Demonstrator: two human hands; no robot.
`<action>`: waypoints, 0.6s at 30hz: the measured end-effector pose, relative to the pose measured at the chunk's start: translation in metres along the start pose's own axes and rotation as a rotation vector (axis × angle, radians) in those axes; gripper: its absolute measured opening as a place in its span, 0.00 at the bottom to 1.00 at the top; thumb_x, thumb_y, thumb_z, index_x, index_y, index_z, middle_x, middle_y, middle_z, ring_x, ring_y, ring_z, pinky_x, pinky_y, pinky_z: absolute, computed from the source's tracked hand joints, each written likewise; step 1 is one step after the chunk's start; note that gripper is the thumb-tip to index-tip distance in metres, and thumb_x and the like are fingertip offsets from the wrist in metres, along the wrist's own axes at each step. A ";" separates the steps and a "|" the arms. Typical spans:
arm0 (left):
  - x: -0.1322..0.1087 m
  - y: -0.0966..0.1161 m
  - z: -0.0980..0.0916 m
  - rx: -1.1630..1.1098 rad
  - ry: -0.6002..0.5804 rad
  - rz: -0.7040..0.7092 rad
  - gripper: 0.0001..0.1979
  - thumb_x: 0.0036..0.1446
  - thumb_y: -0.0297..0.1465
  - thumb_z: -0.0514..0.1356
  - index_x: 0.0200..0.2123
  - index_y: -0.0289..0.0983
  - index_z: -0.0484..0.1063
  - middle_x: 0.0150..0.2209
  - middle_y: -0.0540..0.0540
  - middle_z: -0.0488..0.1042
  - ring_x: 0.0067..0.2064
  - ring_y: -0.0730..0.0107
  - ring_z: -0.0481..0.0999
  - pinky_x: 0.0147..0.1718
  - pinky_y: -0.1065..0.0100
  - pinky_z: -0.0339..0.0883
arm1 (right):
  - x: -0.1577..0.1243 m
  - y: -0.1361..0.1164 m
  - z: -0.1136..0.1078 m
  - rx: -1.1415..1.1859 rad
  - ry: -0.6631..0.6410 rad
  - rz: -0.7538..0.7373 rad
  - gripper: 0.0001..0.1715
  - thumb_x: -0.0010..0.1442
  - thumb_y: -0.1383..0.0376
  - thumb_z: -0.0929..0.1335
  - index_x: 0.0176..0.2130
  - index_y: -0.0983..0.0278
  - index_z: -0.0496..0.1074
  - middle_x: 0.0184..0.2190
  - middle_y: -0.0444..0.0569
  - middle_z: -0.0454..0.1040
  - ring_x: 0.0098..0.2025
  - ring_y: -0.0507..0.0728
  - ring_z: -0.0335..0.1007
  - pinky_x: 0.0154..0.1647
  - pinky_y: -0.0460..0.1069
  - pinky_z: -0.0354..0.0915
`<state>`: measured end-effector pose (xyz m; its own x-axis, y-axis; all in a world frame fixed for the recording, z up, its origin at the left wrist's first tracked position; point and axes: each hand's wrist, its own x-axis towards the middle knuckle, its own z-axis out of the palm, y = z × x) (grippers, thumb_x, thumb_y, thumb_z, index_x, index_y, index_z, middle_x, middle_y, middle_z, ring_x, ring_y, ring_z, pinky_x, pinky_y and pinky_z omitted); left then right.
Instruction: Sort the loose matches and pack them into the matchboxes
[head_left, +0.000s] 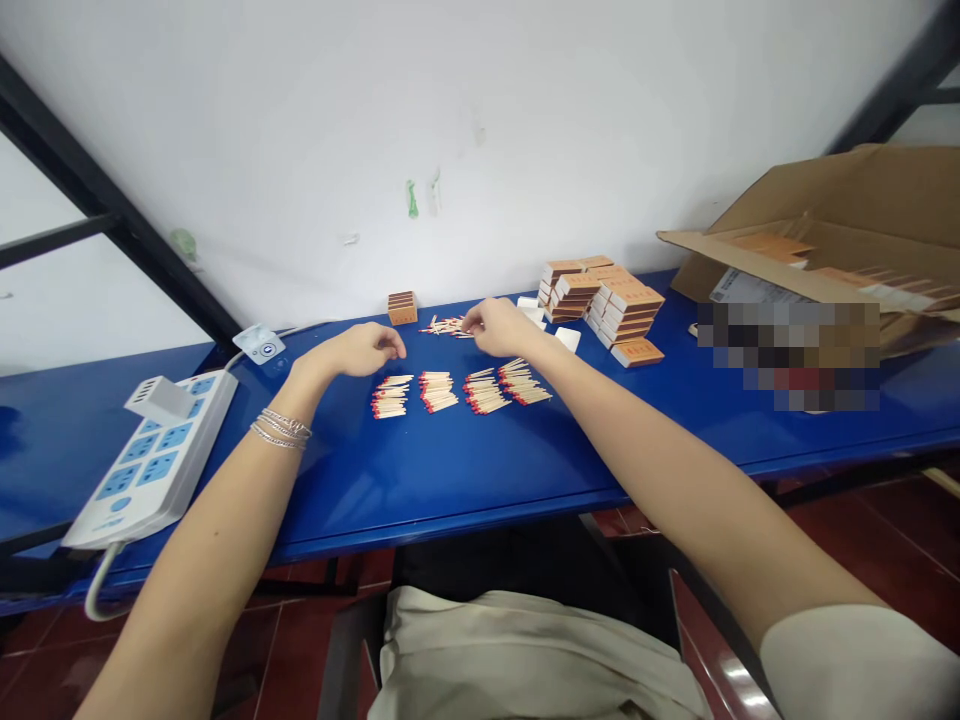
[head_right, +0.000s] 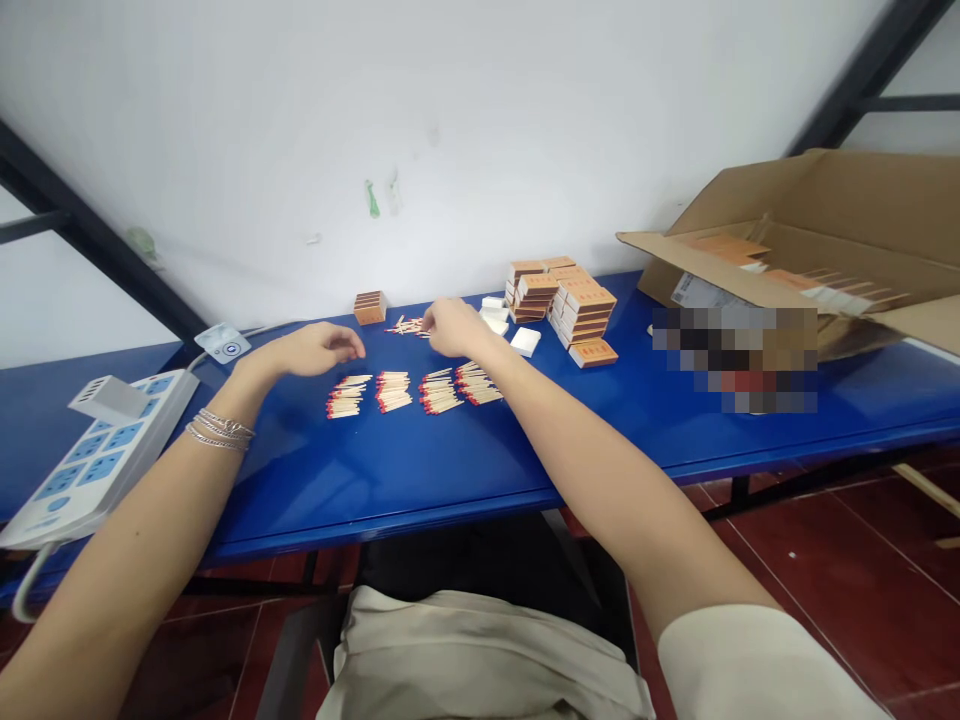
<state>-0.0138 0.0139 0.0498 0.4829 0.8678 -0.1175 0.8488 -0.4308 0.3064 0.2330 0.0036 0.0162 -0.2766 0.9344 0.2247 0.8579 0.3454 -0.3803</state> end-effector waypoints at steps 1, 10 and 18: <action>0.003 0.003 0.000 0.027 0.055 -0.002 0.13 0.48 0.28 0.55 0.35 0.38 0.78 0.36 0.46 0.80 0.36 0.65 0.76 0.39 0.67 0.68 | 0.001 0.007 -0.002 -0.036 0.024 0.051 0.21 0.53 0.74 0.65 0.44 0.64 0.80 0.43 0.53 0.81 0.46 0.60 0.75 0.47 0.49 0.66; 0.057 0.047 0.023 0.170 0.191 0.096 0.15 0.50 0.25 0.59 0.41 0.35 0.79 0.40 0.41 0.80 0.41 0.61 0.77 0.42 0.66 0.69 | 0.004 0.012 0.004 -0.174 0.016 0.045 0.15 0.57 0.68 0.66 0.41 0.62 0.81 0.42 0.53 0.81 0.47 0.62 0.75 0.50 0.52 0.65; 0.083 0.059 0.033 0.208 0.170 0.101 0.14 0.48 0.21 0.58 0.37 0.36 0.79 0.37 0.40 0.80 0.39 0.59 0.78 0.39 0.65 0.68 | 0.007 0.005 0.011 -0.237 -0.010 0.058 0.16 0.58 0.70 0.64 0.42 0.67 0.79 0.44 0.61 0.79 0.48 0.65 0.75 0.50 0.54 0.65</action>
<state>0.0836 0.0527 0.0267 0.5393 0.8393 0.0695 0.8326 -0.5437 0.1057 0.2309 0.0134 0.0062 -0.2276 0.9531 0.1994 0.9497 0.2625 -0.1707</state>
